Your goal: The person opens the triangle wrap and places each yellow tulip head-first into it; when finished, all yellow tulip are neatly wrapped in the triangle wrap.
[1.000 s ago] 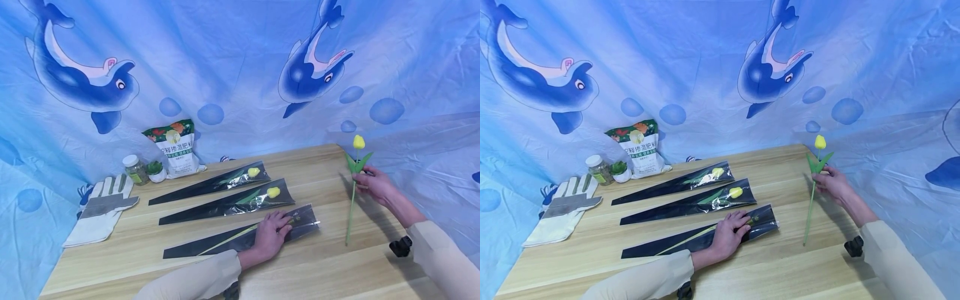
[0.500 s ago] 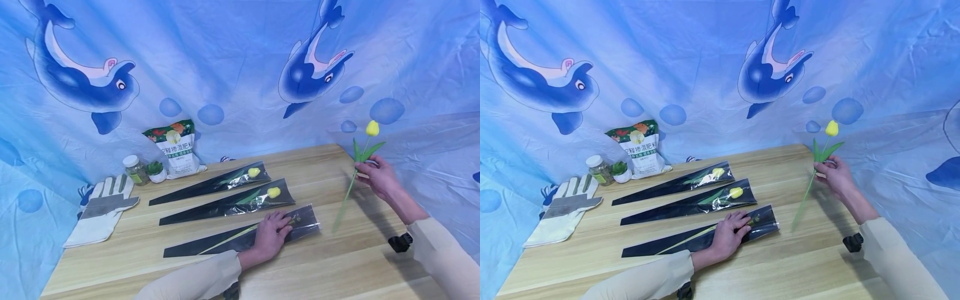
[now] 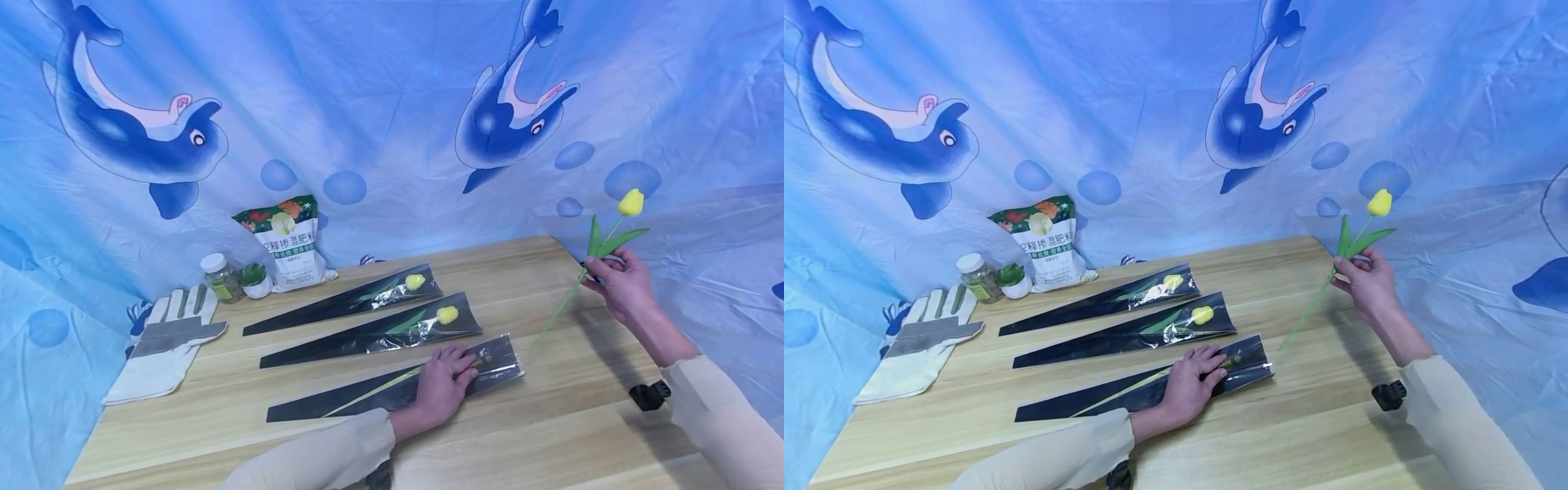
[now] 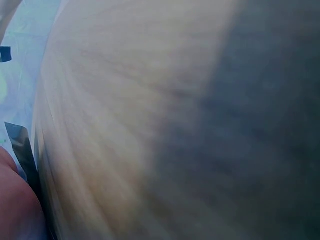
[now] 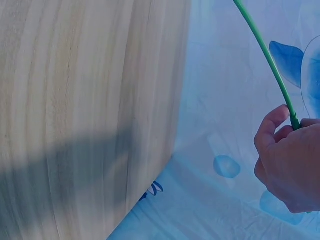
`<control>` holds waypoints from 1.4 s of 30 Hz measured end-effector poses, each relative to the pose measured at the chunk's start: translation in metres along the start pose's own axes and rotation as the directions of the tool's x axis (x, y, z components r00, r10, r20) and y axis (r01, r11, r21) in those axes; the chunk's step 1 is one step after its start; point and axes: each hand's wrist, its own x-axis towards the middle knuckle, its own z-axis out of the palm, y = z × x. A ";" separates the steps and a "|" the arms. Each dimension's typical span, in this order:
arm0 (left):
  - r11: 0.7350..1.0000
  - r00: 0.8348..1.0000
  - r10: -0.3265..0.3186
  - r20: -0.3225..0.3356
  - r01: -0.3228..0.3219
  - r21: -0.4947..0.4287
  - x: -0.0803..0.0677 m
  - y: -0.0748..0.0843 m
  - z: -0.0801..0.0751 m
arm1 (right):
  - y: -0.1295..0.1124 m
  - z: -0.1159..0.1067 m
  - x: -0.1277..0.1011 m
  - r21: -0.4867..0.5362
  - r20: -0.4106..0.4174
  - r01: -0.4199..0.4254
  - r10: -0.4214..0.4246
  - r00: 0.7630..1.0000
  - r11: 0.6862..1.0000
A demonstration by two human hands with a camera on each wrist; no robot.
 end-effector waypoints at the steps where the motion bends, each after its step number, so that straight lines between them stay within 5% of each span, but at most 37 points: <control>1: 1.000 1.000 -0.001 0.000 0.001 0.001 0.000 0.000 0.000 | 0.000 0.001 -0.001 -0.002 -0.006 0.007 -0.007 1.000 1.000; 19: 1.000 1.000 0.015 -0.015 -0.015 0.015 0.001 0.002 0.002 | 0.017 0.015 -0.017 0.015 0.052 0.032 -0.033 0.998 0.999; 42: 1.000 0.999 0.004 -0.035 -0.004 0.003 0.002 0.002 0.004 | 0.042 0.021 -0.042 -0.147 0.057 -0.011 0.019 0.998 0.989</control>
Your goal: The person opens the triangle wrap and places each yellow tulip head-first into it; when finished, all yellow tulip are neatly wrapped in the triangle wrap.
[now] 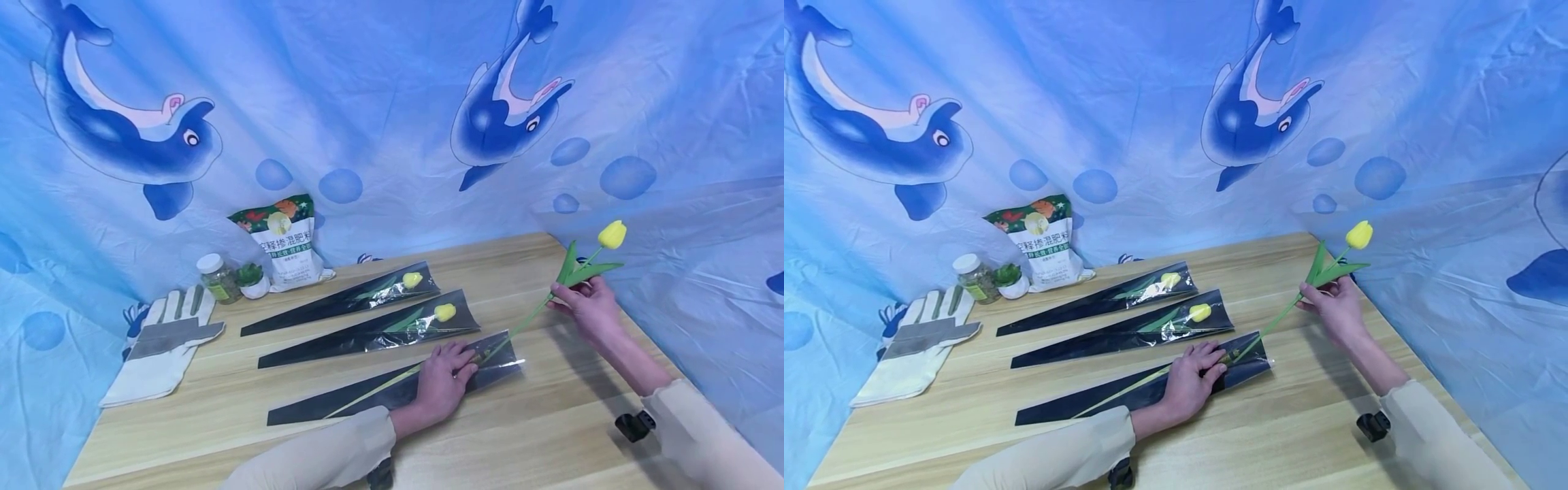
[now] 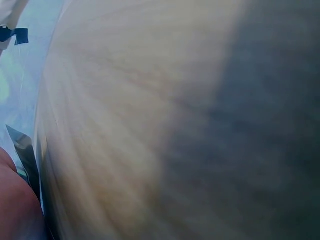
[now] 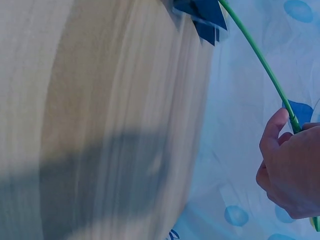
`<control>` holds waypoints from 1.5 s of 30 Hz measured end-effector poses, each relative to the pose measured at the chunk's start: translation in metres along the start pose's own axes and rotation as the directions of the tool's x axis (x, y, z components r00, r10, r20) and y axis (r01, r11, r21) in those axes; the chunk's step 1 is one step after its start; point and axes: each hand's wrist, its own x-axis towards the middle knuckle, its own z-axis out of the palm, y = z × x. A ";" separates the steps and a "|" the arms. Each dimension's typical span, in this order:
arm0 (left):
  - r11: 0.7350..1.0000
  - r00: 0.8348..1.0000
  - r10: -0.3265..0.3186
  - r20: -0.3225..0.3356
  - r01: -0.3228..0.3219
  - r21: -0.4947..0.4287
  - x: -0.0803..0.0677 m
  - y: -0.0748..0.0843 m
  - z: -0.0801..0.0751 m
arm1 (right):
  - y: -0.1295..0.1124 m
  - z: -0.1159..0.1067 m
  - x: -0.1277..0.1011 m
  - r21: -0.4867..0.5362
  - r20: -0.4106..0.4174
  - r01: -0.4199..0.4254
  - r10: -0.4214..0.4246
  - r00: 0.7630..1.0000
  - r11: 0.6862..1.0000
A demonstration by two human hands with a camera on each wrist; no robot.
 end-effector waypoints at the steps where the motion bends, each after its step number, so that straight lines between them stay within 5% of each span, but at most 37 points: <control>1: 1.000 1.000 0.001 -0.004 -0.001 -0.001 0.000 0.000 0.000 | 0.001 0.001 -0.001 -0.014 -0.002 0.002 -0.002 1.000 1.000; 17: 0.999 1.000 -0.013 -0.014 0.013 -0.034 0.001 0.002 0.002 | 0.024 0.010 -0.014 -0.007 -0.004 -0.053 0.053 0.999 0.999; 35: 0.999 0.999 -0.029 -0.017 0.028 -0.036 0.002 0.004 0.001 | 0.034 0.013 -0.017 0.057 0.005 -0.022 0.021 1.000 0.998; 45: 0.999 0.999 -0.030 -0.015 0.030 -0.023 0.002 0.005 -0.001 | 0.027 0.010 -0.018 -0.017 -0.091 -0.046 0.044 0.995 0.999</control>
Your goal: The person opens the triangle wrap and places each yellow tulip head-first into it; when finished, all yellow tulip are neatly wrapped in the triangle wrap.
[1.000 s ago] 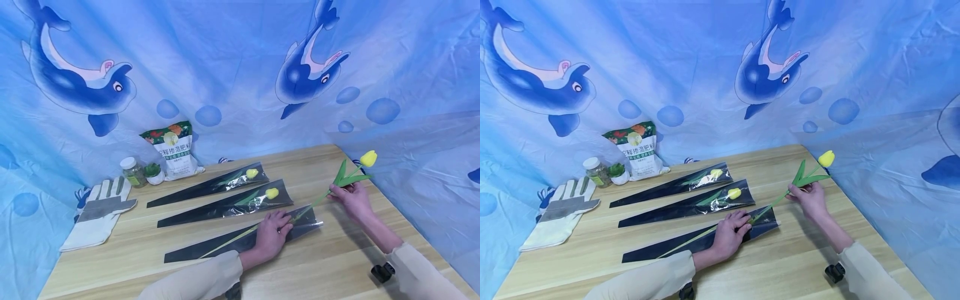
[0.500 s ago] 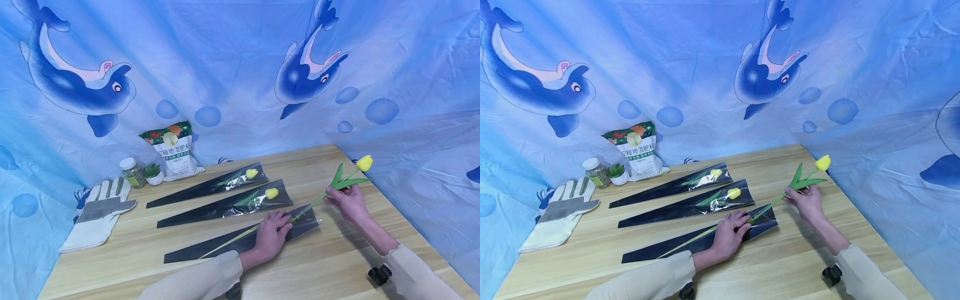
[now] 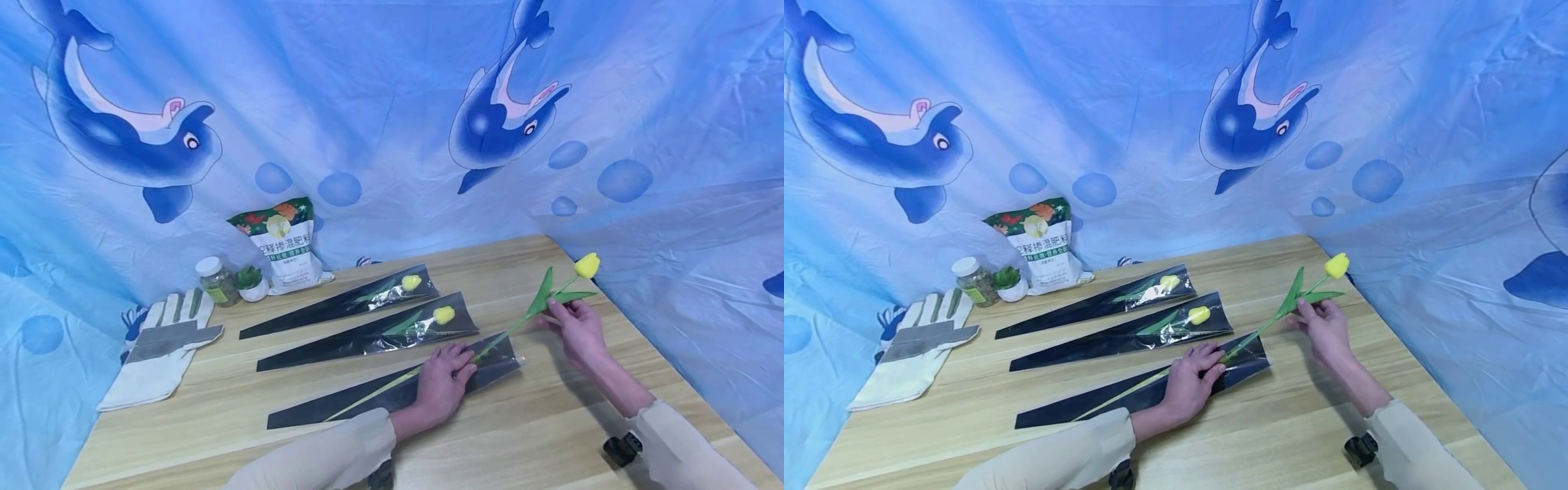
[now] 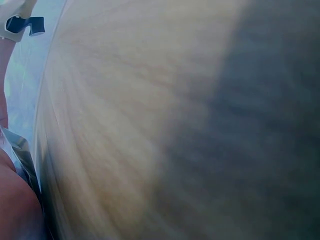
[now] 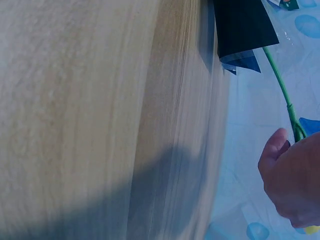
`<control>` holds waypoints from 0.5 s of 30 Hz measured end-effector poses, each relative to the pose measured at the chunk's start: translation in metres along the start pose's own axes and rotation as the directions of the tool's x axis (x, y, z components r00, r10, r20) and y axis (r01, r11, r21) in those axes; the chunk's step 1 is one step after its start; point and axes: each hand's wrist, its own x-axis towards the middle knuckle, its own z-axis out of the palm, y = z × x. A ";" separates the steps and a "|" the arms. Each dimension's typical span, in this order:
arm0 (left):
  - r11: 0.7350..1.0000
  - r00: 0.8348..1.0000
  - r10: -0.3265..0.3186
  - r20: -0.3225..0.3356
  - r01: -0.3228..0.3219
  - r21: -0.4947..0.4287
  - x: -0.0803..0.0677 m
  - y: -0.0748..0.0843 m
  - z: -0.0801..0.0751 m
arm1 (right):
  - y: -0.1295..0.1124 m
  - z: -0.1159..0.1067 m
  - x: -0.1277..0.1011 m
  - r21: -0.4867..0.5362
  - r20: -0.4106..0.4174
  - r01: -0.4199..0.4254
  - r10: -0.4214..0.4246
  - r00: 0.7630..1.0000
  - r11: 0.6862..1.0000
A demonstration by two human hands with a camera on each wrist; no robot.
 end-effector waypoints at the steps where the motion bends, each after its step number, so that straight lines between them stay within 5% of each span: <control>1: 1.000 1.000 0.002 0.000 -0.002 0.003 0.000 0.000 0.000 | 0.000 0.000 0.000 0.001 -0.006 0.002 -0.002 1.000 1.000; 15: 1.000 1.000 0.012 -0.002 -0.012 0.017 0.000 -0.001 0.000 | 0.000 -0.004 -0.004 -0.003 -0.037 0.045 -0.045 0.998 0.999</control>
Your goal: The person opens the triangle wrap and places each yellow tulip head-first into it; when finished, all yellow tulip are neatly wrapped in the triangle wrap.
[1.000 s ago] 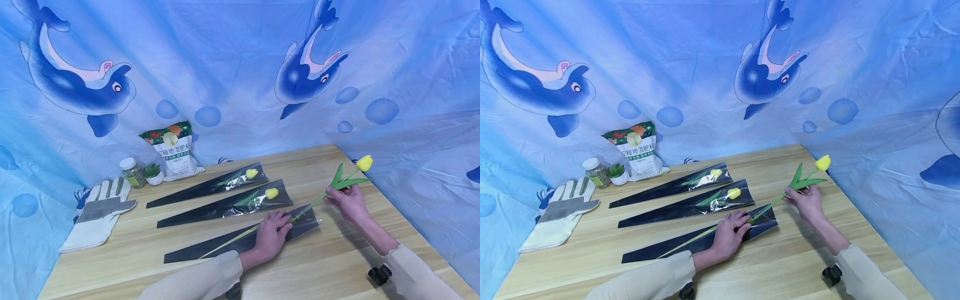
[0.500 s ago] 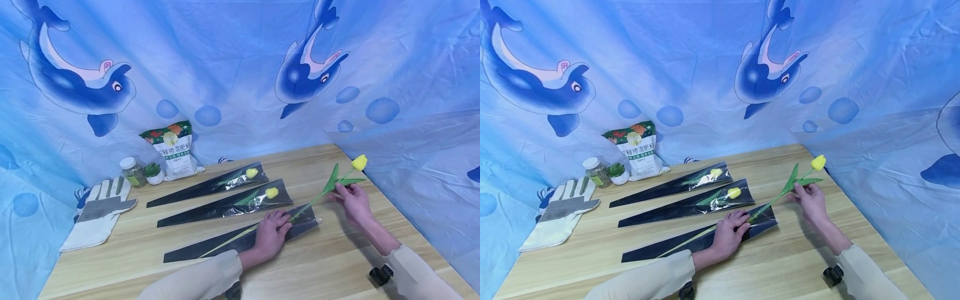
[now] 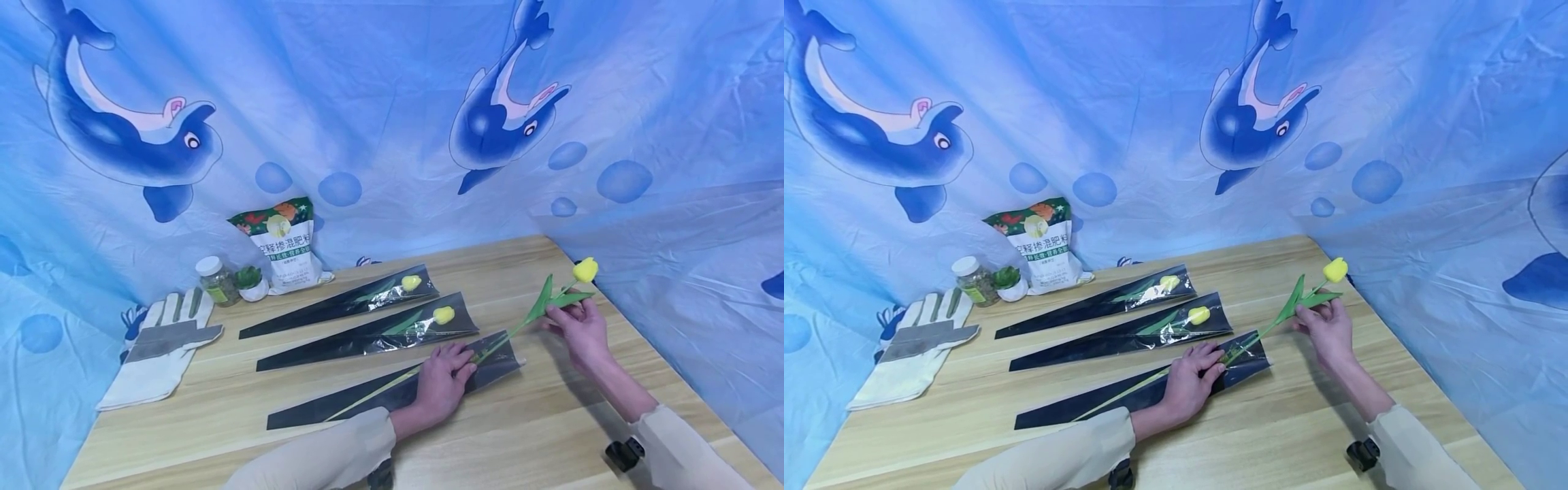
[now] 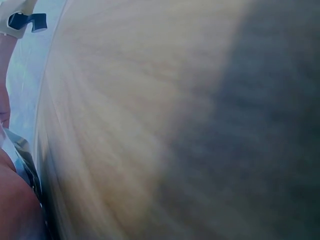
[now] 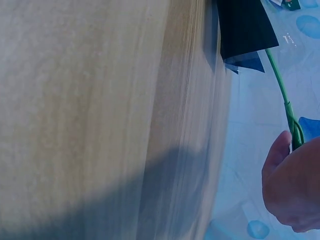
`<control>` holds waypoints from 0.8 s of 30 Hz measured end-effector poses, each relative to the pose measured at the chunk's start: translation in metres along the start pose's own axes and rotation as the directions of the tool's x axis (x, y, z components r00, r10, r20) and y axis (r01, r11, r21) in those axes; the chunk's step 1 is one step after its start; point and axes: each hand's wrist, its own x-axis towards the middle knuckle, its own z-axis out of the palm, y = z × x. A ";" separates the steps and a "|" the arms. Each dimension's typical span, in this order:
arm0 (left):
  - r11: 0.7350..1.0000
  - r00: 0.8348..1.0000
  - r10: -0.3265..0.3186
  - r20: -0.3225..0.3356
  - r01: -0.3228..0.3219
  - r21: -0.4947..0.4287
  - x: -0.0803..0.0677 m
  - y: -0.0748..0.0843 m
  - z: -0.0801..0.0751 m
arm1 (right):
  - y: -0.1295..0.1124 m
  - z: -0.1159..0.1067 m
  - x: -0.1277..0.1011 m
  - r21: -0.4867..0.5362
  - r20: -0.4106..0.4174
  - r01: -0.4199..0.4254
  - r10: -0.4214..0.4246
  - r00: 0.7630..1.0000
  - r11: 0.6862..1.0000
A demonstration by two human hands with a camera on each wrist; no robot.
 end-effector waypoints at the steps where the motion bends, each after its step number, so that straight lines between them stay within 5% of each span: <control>1: 1.000 1.000 -0.002 0.001 0.002 -0.001 0.000 0.000 0.000 | 0.000 0.000 0.000 -0.010 -0.005 0.001 -0.002 1.000 1.000; 11: 0.999 1.000 0.000 -0.006 0.000 -0.035 0.001 0.001 0.002 | 0.005 -0.002 -0.005 -0.072 -0.011 -0.022 0.021 1.000 0.997; 24: 0.999 1.000 -0.016 -0.018 0.016 -0.033 0.003 0.004 0.002 | 0.012 0.000 -0.017 0.018 0.051 -0.022 0.021 0.998 1.000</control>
